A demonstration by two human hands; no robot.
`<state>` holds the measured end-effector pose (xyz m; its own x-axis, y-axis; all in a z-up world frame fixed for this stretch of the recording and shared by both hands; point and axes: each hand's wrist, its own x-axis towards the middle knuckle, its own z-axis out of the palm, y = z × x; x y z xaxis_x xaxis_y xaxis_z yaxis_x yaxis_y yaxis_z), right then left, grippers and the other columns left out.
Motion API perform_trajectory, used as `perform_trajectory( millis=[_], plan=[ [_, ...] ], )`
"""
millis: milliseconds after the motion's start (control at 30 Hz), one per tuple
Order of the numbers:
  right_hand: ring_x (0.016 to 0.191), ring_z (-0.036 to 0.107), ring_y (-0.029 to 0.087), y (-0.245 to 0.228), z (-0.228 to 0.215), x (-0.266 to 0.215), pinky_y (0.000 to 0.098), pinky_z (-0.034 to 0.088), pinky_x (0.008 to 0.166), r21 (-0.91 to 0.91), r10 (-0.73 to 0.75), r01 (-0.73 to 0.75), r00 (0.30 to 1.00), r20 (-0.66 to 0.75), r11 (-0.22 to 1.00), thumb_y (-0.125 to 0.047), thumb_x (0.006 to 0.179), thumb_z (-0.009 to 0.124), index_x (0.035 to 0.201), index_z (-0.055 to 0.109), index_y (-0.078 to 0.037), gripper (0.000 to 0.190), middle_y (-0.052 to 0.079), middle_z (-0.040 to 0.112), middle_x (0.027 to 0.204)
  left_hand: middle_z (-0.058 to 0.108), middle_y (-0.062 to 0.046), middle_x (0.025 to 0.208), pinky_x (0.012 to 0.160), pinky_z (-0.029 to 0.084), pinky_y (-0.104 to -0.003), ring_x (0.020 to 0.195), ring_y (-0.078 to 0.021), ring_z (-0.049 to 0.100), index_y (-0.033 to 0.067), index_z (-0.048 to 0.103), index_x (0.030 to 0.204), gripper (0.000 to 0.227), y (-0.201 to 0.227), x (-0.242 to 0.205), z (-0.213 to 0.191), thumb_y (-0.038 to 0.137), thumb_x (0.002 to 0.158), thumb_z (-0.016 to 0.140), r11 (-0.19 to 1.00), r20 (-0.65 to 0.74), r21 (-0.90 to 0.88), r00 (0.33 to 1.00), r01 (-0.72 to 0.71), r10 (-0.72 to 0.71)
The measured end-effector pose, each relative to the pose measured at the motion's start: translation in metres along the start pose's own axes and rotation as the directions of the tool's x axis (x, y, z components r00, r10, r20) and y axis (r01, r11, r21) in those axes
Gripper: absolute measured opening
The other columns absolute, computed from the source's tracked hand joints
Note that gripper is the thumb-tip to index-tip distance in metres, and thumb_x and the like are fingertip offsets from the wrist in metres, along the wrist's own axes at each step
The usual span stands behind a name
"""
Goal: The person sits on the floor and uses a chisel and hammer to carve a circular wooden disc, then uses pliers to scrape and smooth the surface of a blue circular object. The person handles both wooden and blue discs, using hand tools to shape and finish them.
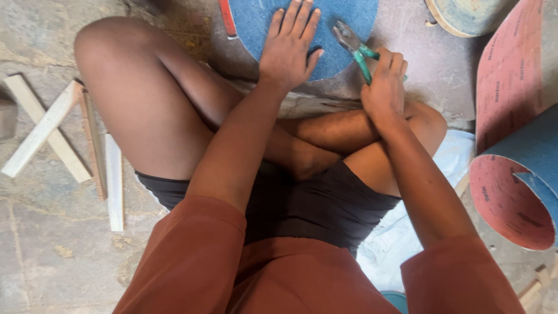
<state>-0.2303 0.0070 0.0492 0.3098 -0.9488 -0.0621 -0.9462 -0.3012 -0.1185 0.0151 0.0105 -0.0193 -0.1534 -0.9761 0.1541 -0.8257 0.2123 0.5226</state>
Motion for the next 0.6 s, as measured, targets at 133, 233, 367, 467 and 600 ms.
perform_trajectory(
  millis=[133,233,367,467,600],
  plan=[
    [0.119,0.046,0.046,0.001,0.001,0.008,0.0512,0.051,0.093,-0.077,0.052,-0.046,0.995,0.081,0.996,0.007,0.074,0.071,0.137,0.044,0.003,0.069,0.025,0.045,0.127,0.030,-0.020,0.164,0.123,0.018,-0.055,0.152,-0.0350,0.022,0.0004,0.037,0.157,0.072,0.004,0.005,0.000,0.043,0.102,0.056,0.999,-0.102,0.051,0.995,-0.016,0.022],
    [0.120,0.047,0.044,-0.002,0.006,0.009,0.0476,0.054,0.093,-0.184,0.020,-0.014,0.999,0.031,0.983,0.007,0.077,0.070,0.146,0.042,0.003,0.074,0.025,0.046,0.128,0.031,-0.021,0.164,0.123,0.018,-0.055,0.153,-0.0367,0.023,-0.0005,0.038,0.157,0.071,0.002,0.002,0.001,0.043,0.104,0.057,0.999,-0.093,0.001,0.995,-0.047,0.047],
    [0.109,0.055,0.042,-0.002,0.012,0.009,0.0505,0.054,0.081,-0.341,0.047,-0.010,0.994,0.101,0.940,-0.003,0.075,0.077,0.133,0.047,0.001,0.066,0.022,0.052,0.119,0.035,-0.021,0.161,0.125,0.018,-0.055,0.151,-0.0359,0.026,-0.0018,0.037,0.158,0.071,0.003,-0.003,0.001,0.042,0.106,0.055,1.000,-0.025,0.008,1.000,-0.012,0.012],
    [0.098,0.061,0.043,0.003,0.009,0.020,0.0505,0.056,0.075,-0.325,0.091,-0.006,0.965,0.247,0.946,-0.008,0.077,0.076,0.121,0.049,0.001,0.052,0.023,0.058,0.110,0.035,-0.021,0.160,0.123,0.018,-0.055,0.151,-0.0356,0.025,-0.0014,0.038,0.157,0.070,0.005,0.002,0.000,0.043,0.105,0.055,0.999,-0.050,0.047,0.999,-0.017,0.019],
    [0.085,0.066,0.032,0.016,-0.014,0.039,0.0400,0.053,0.072,0.049,0.038,-0.074,0.855,0.517,0.996,-0.005,0.080,0.069,0.116,0.054,-0.003,0.039,0.017,0.067,0.096,0.034,-0.021,0.160,0.125,0.016,-0.055,0.151,-0.0352,0.025,-0.0005,0.035,0.159,0.071,0.003,0.002,0.001,0.045,0.106,0.052,0.999,0.003,0.039,1.000,0.006,-0.006]
  ],
)
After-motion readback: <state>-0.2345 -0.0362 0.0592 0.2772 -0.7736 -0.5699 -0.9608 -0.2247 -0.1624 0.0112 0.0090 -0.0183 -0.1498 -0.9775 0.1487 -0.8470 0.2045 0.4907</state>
